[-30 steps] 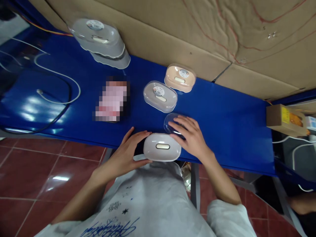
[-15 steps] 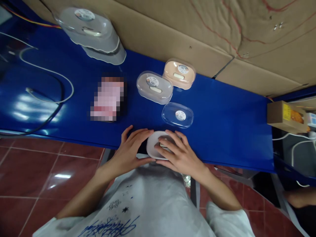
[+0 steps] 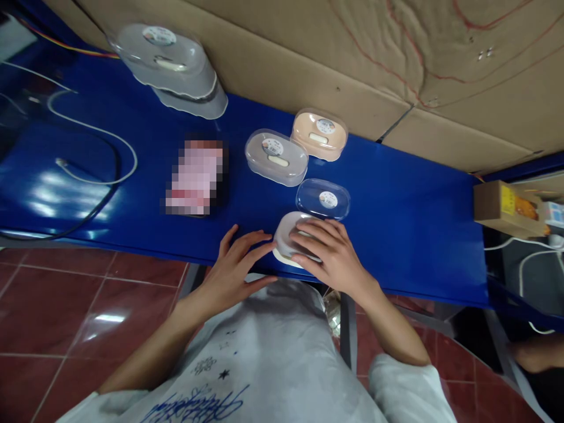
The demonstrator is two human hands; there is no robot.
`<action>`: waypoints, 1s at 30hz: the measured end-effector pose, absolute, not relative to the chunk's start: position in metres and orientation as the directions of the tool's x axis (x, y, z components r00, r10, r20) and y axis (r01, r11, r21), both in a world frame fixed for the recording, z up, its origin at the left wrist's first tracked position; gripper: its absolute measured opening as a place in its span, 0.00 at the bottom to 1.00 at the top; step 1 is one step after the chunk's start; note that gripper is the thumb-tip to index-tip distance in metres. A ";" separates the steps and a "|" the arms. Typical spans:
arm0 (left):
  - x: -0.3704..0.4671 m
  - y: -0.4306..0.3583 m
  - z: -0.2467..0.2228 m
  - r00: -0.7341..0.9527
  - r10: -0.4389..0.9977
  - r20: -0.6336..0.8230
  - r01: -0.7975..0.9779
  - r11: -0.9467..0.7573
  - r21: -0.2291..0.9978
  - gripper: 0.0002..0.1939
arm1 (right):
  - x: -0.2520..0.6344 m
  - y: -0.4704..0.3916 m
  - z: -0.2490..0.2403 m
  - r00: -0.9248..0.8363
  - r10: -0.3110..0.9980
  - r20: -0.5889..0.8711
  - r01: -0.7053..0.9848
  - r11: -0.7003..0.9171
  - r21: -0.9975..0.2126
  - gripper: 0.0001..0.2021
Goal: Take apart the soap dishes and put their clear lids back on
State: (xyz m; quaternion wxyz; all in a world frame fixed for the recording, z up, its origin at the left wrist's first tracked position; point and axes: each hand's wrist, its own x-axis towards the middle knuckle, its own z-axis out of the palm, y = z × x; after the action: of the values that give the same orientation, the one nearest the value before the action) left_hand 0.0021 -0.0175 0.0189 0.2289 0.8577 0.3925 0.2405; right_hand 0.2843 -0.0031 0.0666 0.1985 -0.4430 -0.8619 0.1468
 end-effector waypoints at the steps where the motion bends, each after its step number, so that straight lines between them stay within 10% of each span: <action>1: 0.003 -0.019 0.019 0.567 0.779 0.268 0.566 -0.605 0.560 0.30 | 0.284 -0.002 0.067 -0.527 0.823 0.211 0.698 0.561 -0.446 0.18; 13: 0.004 -0.025 0.022 0.622 0.717 0.315 0.539 -0.683 0.492 0.02 | 0.292 0.031 0.061 -0.507 0.840 0.194 0.765 0.542 -0.347 0.17; 24: -0.002 -0.020 0.017 0.601 0.717 0.353 0.495 -0.681 0.540 0.31 | 0.276 -0.026 0.066 -0.680 0.684 0.265 0.647 0.729 -0.224 0.25; 30: 0.002 -0.017 0.016 0.597 0.744 0.301 0.548 -0.652 0.524 0.36 | 0.292 -0.004 0.057 -0.447 0.839 0.309 0.847 0.508 -0.154 0.21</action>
State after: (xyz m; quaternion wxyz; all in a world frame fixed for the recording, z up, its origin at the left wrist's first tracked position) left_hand 0.0020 -0.0171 0.0156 0.1923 0.8726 0.3702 0.2541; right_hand 0.2921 -0.0037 0.0572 0.1750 -0.4957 -0.8506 -0.0113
